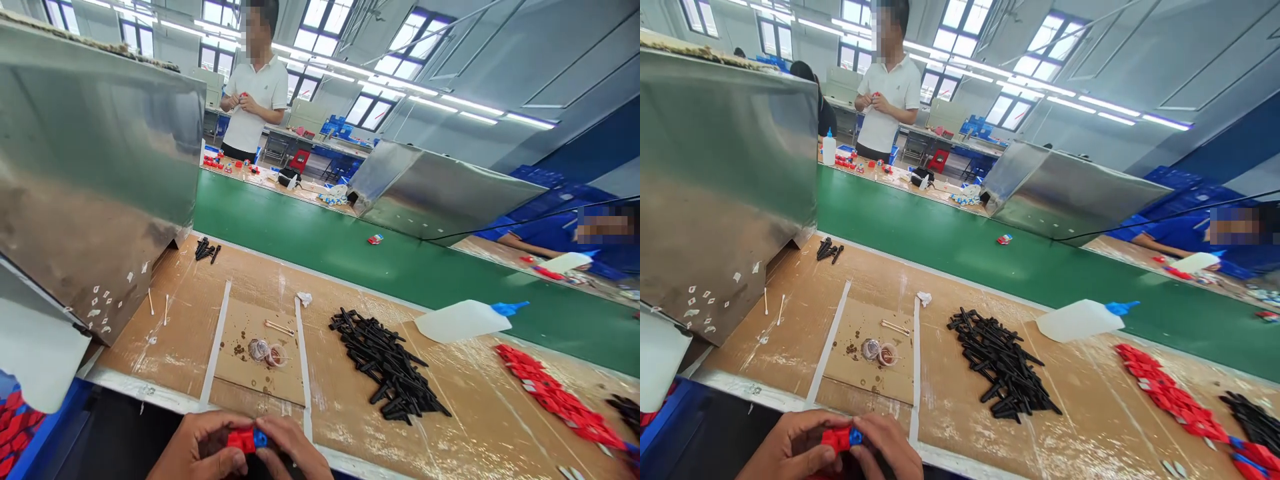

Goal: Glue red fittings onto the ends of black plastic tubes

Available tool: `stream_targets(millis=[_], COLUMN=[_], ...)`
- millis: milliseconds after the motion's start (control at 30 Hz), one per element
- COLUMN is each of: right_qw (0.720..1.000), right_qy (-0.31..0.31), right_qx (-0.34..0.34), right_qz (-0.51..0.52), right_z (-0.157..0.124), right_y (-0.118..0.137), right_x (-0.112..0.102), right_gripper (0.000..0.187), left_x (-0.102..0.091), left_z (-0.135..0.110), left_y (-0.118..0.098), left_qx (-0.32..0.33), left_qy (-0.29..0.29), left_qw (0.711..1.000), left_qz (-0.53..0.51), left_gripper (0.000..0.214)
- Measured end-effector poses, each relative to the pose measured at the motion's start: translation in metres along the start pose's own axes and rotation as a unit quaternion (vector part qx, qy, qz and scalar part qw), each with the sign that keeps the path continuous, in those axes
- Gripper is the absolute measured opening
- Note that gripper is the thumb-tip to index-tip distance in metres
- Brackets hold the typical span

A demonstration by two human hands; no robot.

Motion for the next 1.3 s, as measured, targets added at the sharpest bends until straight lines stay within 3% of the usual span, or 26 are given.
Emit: stream_targets(millis=[133, 367, 567, 700, 767, 900, 1033, 1167, 1300], right_qw=[0.999, 0.997, 0.993, 0.992, 0.986, 0.962, 0.962, 0.966, 0.97], right_qy=[-0.023, -0.029, -0.052, -0.071, -0.11, -0.211, -0.22, -0.213, -0.192], right_qx=[0.046, 0.052, 0.067, 0.05, 0.058, 0.111, 0.111, 0.083, 0.087], right_qz=[0.002, 0.045, 0.085, 0.092, 0.107, 0.135, 0.116, 0.119, 0.124], right_z=[0.003, 0.003, -0.017, -0.026, -0.029, -0.033, -0.031, -0.028, -0.025], right_y=[0.007, 0.014, -0.003, -0.007, -0.006, 0.001, 0.004, 0.001, -0.003], right_x=[0.007, 0.009, 0.0, -0.004, -0.002, 0.01, 0.016, 0.012, 0.012], right_gripper=[0.03, 0.028, 0.031, 0.041, 0.038, 0.018, 0.022, 0.031, 0.027], left_x=[-0.002, 0.003, 0.022, 0.036, 0.043, 0.055, 0.059, 0.05, 0.042], left_z=[-0.003, -0.011, -0.005, 0.003, 0.007, 0.013, 0.016, 0.016, 0.009], left_y=[-0.002, -0.003, 0.003, 0.001, 0.002, 0.011, 0.021, 0.012, -0.001], left_qx=[-0.004, -0.006, 0.044, 0.025, 0.016, 0.009, -0.024, 0.007, 0.036], left_qy=[-0.03, -0.058, -0.091, -0.108, -0.124, -0.179, -0.183, -0.149, -0.126], left_qw=[0.998, 0.997, 0.994, 0.994, 0.992, 0.975, 0.952, 0.978, 0.991], left_qz=[-0.053, -0.058, -0.028, -0.027, -0.029, -0.132, -0.245, -0.146, -0.036], left_gripper=[0.038, 0.041, 0.028, 0.028, 0.028, 0.03, 0.032, 0.028, 0.02])
Point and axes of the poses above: each hand's wrist, its own z-axis towards the middle knuckle, its own x-axis out of the palm, y = z × x, the point moved 2 cm from there along z, towards the middle knuckle, and after that the axes turned 8 degrees about x, right-handed, at the moved point
